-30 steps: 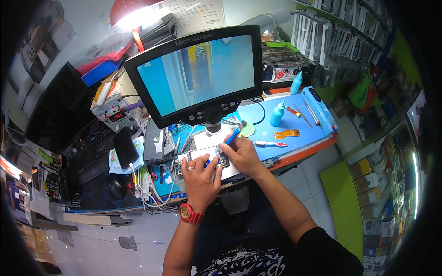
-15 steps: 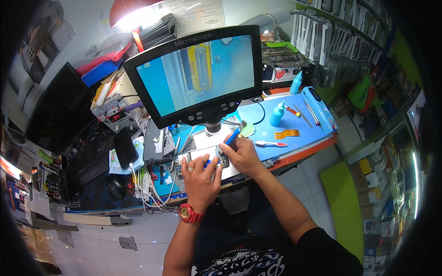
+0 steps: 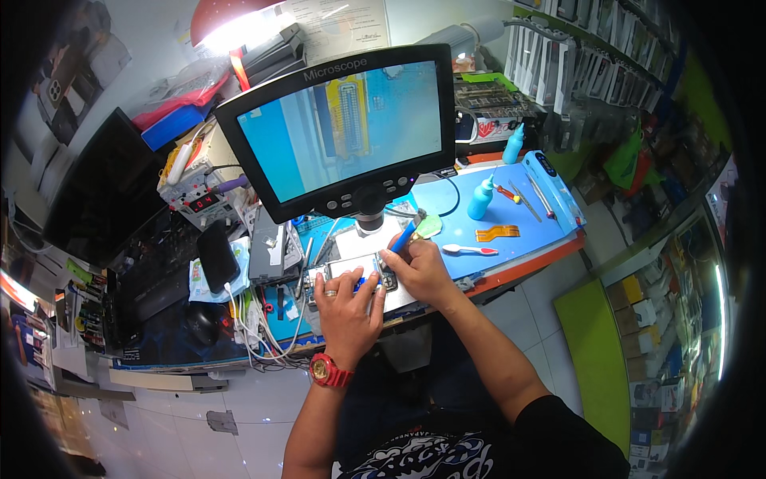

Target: The person adjusts a microscope screen, handles a phone motherboard, and uses a blue tool to apply a substance to the motherboard while looking at the microscope display.

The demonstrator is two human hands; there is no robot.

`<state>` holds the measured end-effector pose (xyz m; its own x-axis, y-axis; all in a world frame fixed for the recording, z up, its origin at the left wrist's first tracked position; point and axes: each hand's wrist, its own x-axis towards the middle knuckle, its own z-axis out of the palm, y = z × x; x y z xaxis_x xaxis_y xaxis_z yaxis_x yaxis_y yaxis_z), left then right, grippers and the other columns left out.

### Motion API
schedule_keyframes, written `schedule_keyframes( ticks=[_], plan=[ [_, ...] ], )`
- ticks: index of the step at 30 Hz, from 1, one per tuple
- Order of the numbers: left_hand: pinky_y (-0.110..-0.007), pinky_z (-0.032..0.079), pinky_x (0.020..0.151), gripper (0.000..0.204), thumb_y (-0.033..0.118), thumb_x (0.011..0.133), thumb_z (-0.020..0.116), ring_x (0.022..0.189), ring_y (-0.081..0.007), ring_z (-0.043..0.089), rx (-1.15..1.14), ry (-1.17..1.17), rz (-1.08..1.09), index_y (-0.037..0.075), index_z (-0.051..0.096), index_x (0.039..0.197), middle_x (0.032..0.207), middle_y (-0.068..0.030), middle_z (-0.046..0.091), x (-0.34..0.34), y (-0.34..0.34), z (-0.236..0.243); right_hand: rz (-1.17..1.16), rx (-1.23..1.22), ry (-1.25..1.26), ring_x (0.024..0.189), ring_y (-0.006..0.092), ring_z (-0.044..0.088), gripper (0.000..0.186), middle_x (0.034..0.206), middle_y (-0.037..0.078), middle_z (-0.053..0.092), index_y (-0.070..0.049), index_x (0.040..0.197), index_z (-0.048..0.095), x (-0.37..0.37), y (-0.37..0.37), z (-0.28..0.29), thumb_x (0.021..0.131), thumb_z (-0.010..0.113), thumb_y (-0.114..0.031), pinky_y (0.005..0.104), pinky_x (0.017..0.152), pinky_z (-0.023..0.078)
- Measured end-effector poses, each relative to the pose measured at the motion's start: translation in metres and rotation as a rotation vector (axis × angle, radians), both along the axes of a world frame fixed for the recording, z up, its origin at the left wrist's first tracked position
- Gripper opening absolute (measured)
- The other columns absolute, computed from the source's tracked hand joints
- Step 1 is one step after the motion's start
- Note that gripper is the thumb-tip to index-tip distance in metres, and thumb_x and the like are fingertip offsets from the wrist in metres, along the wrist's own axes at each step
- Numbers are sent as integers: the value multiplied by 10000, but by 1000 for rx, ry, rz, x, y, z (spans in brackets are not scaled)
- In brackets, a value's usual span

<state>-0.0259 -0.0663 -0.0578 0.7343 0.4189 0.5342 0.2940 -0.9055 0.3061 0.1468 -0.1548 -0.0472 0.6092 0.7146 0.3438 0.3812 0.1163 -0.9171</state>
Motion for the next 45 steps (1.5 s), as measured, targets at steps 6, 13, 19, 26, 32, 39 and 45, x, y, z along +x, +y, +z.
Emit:
schedule_keyframes(
  ticks=[6,13,19,26,32,39,45],
  plan=[
    [-621,254,1253,296,269,983,751,1247,-315,633,3,-2,-5,128,801,1238,1263,-94,710,0,0,2,6,26,19,662,186,675,226,802,148,728,40,997,693,1,1,-4,1018,750,-178,344,620,521],
    [-622,255,1253,297,264,981,751,1243,-316,636,0,-6,-8,129,801,1240,1261,-94,711,0,0,1,8,29,-8,671,194,686,220,791,147,722,38,1003,689,1,1,-2,1016,750,-174,350,626,526],
    [-627,250,1258,297,262,981,751,1243,-321,637,0,-5,-8,134,801,1244,1264,-94,712,0,-1,1,17,7,-3,689,204,699,222,800,158,725,41,999,685,0,-2,2,1013,752,-170,362,640,534],
    [-628,252,1255,296,267,983,749,1254,-321,631,7,-3,-5,135,800,1244,1266,-94,712,0,0,0,14,40,-33,658,115,623,197,747,77,705,24,998,705,1,1,-3,1025,753,-165,314,619,503],
    [-624,252,1255,293,275,986,748,1254,-318,630,7,1,-2,135,801,1238,1266,-93,711,0,0,0,12,28,-61,684,104,630,203,752,74,710,26,997,709,2,1,-3,1026,756,-169,313,621,504],
    [-622,251,1255,292,275,987,748,1251,-311,633,6,1,0,133,801,1238,1263,-92,712,0,0,1,0,18,-57,684,93,617,209,762,66,713,27,965,706,2,1,-5,1024,761,-166,308,617,497],
    [-624,254,1253,290,268,985,750,1247,-315,635,2,0,-2,133,802,1236,1262,-94,713,0,-1,1,26,48,35,661,79,585,212,728,46,686,24,949,698,-2,0,-3,1025,759,-165,307,589,473]
  ],
)
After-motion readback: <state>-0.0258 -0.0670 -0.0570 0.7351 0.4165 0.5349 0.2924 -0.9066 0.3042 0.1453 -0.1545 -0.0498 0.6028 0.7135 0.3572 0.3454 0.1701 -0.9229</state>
